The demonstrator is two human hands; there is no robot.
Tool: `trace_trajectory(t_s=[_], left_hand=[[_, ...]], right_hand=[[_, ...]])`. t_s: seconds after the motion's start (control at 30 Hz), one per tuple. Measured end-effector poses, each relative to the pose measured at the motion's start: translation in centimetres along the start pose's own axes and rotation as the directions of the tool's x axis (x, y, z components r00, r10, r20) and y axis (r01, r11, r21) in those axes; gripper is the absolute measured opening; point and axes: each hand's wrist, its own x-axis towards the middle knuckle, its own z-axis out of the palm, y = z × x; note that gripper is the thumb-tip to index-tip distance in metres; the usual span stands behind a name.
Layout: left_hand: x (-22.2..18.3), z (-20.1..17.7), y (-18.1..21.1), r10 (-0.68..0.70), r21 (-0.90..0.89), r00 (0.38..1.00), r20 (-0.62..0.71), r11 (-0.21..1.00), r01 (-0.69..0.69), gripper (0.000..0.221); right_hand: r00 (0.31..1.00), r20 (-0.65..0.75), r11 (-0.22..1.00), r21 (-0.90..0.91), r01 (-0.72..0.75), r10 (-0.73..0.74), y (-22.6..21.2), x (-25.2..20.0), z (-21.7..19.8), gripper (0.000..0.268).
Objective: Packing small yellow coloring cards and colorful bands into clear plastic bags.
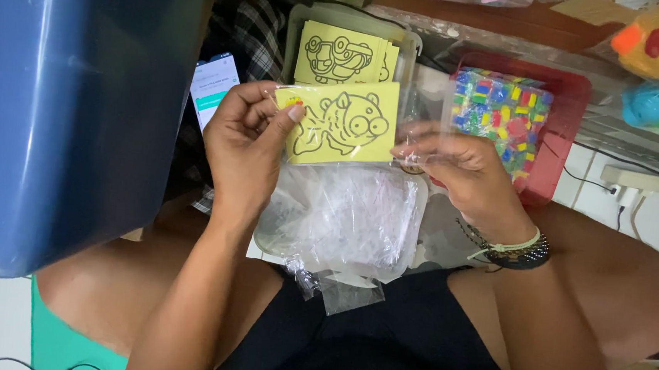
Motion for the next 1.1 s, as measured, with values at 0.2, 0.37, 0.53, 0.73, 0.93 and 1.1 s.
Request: trace_trajectory(t_s=[0.2,0.37,0.53,0.73,0.93,1.1], left_hand=[[-0.5,0.5,0.5,-0.060,-0.039,0.994,0.087,0.997,0.063,0.029],[-0.5,0.1,0.0,-0.078,-0.076,0.992,0.099,0.993,0.086,0.034],[-1.0,0.5,0.0,-0.099,-0.076,0.987,0.124,0.991,0.109,0.038],[-1.7,1.1,-0.5,-0.133,-0.046,0.975,0.181,0.989,0.143,0.037],[-1.9,1.0,0.0,-0.141,-0.054,0.973,0.184,0.987,0.154,0.036],[-2.1,1.2,0.8,-0.183,-0.087,0.945,0.270,0.973,0.213,0.028]], right_hand=[[1.000,0.023,0.968,0.251,-0.001,-0.006,3.1,-0.5,-1.7,0.035],[0.997,0.023,0.992,0.108,0.066,-0.068,0.5,-0.1,-0.4,0.025],[0.996,0.028,0.992,-0.088,0.089,-0.087,-0.1,0.1,2.0,0.033],[0.997,0.007,0.990,-0.121,0.077,-0.076,2.4,-0.2,2.4,0.038],[0.996,-0.029,0.963,-0.258,0.077,-0.087,1.9,-0.2,3.5,0.026],[0.992,-0.070,0.976,-0.200,0.084,-0.100,1.8,0.0,4.0,0.023]])
